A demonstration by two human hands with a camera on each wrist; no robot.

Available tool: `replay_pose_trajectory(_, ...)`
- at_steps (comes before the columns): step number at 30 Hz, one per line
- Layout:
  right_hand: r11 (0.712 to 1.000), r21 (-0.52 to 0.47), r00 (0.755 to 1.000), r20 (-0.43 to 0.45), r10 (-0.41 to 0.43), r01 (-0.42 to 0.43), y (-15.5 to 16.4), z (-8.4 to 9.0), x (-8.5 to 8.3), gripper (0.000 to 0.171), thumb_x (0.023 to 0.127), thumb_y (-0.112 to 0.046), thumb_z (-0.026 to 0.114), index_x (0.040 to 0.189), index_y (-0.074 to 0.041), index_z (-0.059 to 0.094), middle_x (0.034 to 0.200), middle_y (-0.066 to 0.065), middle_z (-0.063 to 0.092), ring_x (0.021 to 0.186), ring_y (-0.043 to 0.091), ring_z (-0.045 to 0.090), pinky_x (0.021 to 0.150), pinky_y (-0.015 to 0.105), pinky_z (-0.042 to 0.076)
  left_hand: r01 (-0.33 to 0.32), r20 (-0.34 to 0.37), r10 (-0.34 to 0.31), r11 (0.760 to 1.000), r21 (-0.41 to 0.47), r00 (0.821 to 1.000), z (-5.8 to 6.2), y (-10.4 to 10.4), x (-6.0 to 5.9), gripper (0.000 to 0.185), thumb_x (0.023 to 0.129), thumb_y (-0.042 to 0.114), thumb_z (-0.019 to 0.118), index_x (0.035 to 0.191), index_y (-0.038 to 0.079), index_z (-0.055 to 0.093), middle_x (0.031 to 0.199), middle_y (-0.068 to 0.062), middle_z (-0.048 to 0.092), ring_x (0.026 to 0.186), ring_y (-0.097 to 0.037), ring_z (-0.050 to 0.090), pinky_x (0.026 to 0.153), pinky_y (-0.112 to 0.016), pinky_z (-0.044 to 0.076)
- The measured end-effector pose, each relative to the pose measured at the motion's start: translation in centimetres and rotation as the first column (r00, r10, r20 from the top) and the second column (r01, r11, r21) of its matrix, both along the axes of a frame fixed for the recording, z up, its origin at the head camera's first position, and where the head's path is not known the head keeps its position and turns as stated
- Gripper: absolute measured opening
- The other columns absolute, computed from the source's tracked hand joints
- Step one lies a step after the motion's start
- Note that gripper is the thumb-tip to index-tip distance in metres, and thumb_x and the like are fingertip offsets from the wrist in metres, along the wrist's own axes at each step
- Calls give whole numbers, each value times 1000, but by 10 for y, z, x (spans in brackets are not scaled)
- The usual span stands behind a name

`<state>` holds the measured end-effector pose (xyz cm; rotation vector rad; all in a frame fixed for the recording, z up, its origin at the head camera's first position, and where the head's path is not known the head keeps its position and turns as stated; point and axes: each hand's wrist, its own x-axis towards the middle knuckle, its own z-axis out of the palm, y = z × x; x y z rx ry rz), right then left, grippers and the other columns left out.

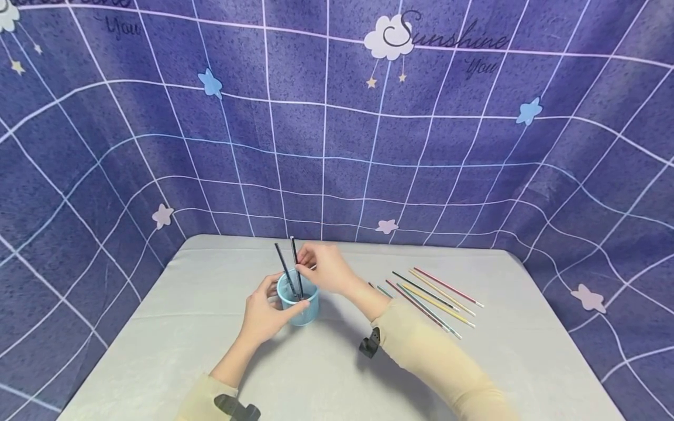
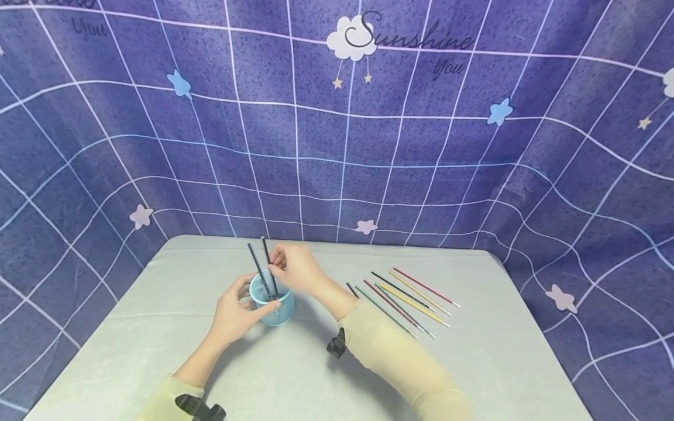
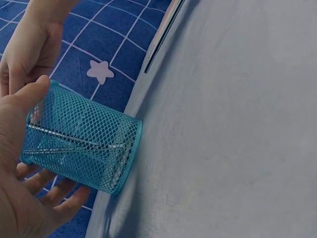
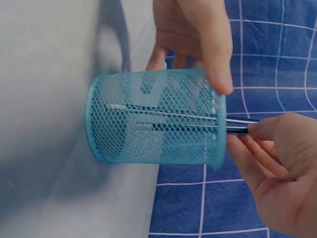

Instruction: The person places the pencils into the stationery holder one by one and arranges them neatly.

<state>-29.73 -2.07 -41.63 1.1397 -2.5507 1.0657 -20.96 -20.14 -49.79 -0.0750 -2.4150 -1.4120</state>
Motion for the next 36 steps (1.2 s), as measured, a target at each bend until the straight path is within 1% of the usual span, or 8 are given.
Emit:
replay_pose_trajectory(5, 997, 71, 997, -68, -38, 43, -7, -4, 2, 11, 96, -12, 79, 96, -7, 69, 90, 6, 81, 79, 15, 78, 71, 13, 60, 14, -6, -14, 1000, 9, 1000, 0, 0, 0, 79, 76, 36, 98, 142, 14, 60, 124, -13, 77, 112, -34, 76, 88, -44, 68)
replay_pose_trajectory(7, 994, 95, 996, -79, -51, 59, -10, -5, 3, 11, 96, -12, 80, 96, -7, 70, 90, 5, 81, 79, 14, 77, 71, 12, 60, 17, -4, -17, 1000, 10, 1000, 0, 1, 0, 79, 76, 36, 98, 142, 14, 60, 125, -12, 77, 113, -34, 76, 88, -44, 68)
replay_pose_trajectory(14, 986, 138, 995, -57, -85, 92, -17, -3, 4, 9, 98, -13, 78, 98, -6, 72, 90, 6, 81, 78, 15, 77, 68, 12, 59, 15, 13, -15, 1000, 10, 1000, 1, 1, 0, 79, 76, 37, 98, 142, 15, 61, 125, -12, 77, 113, -33, 76, 89, -43, 68)
replay_pose_trajectory(21, 978, 175, 992, -81, -99, 112, -22, -4, 6, 10, 97, -15, 79, 97, -6, 75, 90, 5, 82, 79, 13, 78, 68, 9, 58, 23, 15, -23, 1000, 7, 1000, 2, 2, 1, 79, 77, 36, 97, 143, 13, 60, 126, -14, 76, 114, -34, 76, 90, -44, 68)
replay_pose_trajectory(23, 978, 173, 992, -80, -101, 114, -22, -5, 7, 11, 97, -16, 80, 97, -6, 76, 90, 6, 82, 79, 14, 78, 68, 9, 58, 24, 15, -24, 1000, 5, 1000, 3, 2, 1, 78, 77, 36, 97, 142, 13, 60, 126, -14, 76, 114, -34, 76, 91, -45, 68)
replay_pose_trajectory(26, 983, 152, 994, -53, -98, 105, -22, -5, 7, 10, 97, -14, 80, 98, -5, 77, 92, 7, 82, 81, 15, 79, 69, 10, 60, 22, 16, -22, 1000, 4, 1000, 3, 2, 1, 78, 77, 36, 97, 142, 14, 60, 126, -13, 76, 114, -34, 76, 91, -45, 68)
replay_pose_trajectory(31, 988, 126, 996, -29, -82, 85, -14, -5, 4, 9, 96, -10, 79, 101, -4, 76, 92, 7, 82, 82, 15, 79, 70, 11, 60, 15, 17, -16, 1000, 8, 1000, 2, 2, 0, 78, 76, 36, 98, 141, 14, 61, 125, -12, 77, 114, -35, 76, 91, -45, 68)
replay_pose_trajectory(36, 995, 62, 996, -60, -69, 73, 3, 4, -1, 8, 95, -6, 76, 102, -3, 76, 89, 8, 81, 76, 16, 76, 68, 12, 59, -6, 28, 5, 1000, 8, 1000, 1, 1, -1, 78, 76, 36, 98, 141, 13, 60, 125, -13, 76, 113, -35, 76, 92, -46, 67)
